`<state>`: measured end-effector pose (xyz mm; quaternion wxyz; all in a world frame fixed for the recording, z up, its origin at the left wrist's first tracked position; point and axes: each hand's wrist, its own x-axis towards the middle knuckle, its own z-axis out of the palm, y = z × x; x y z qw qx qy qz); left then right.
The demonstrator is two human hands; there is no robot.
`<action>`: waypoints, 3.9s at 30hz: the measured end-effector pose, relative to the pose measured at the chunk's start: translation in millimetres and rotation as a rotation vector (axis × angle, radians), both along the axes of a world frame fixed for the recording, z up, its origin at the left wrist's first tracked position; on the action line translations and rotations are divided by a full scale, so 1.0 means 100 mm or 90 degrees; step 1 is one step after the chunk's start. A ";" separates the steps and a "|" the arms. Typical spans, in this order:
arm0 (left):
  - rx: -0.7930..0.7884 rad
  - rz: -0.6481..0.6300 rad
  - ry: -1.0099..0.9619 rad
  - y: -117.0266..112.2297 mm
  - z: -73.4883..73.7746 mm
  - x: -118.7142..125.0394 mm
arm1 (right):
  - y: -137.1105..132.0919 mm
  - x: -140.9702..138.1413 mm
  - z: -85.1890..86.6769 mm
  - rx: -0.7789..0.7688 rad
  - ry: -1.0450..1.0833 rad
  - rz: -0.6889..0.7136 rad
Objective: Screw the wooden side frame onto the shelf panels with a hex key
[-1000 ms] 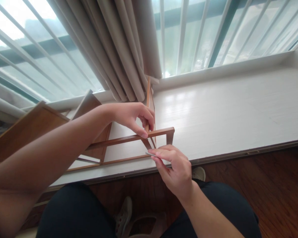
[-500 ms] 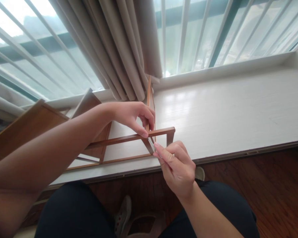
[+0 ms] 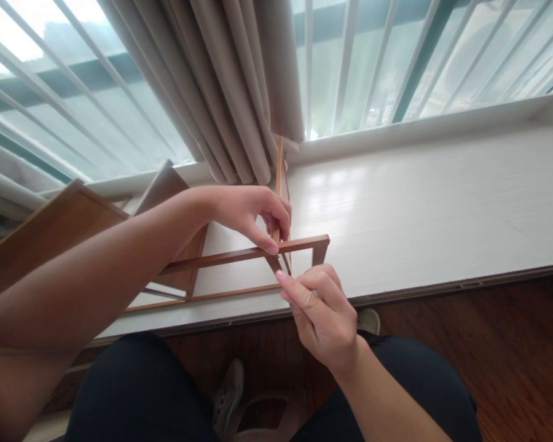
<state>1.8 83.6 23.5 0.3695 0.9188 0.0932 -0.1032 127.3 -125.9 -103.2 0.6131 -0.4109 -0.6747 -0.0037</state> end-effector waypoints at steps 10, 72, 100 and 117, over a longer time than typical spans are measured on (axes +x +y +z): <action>0.012 -0.001 0.000 -0.01 0.01 0.00 | -0.03 0.01 -0.03 0.019 0.021 -0.006; 0.003 0.003 -0.018 0.00 -0.01 0.01 | 0.05 0.13 0.12 0.162 -0.135 -0.022; -0.006 0.004 0.018 0.01 0.01 -0.01 | 0.06 0.10 0.08 0.087 -0.068 0.051; -0.014 0.000 0.004 0.03 -0.01 -0.01 | 0.03 0.00 0.05 0.070 0.019 -0.032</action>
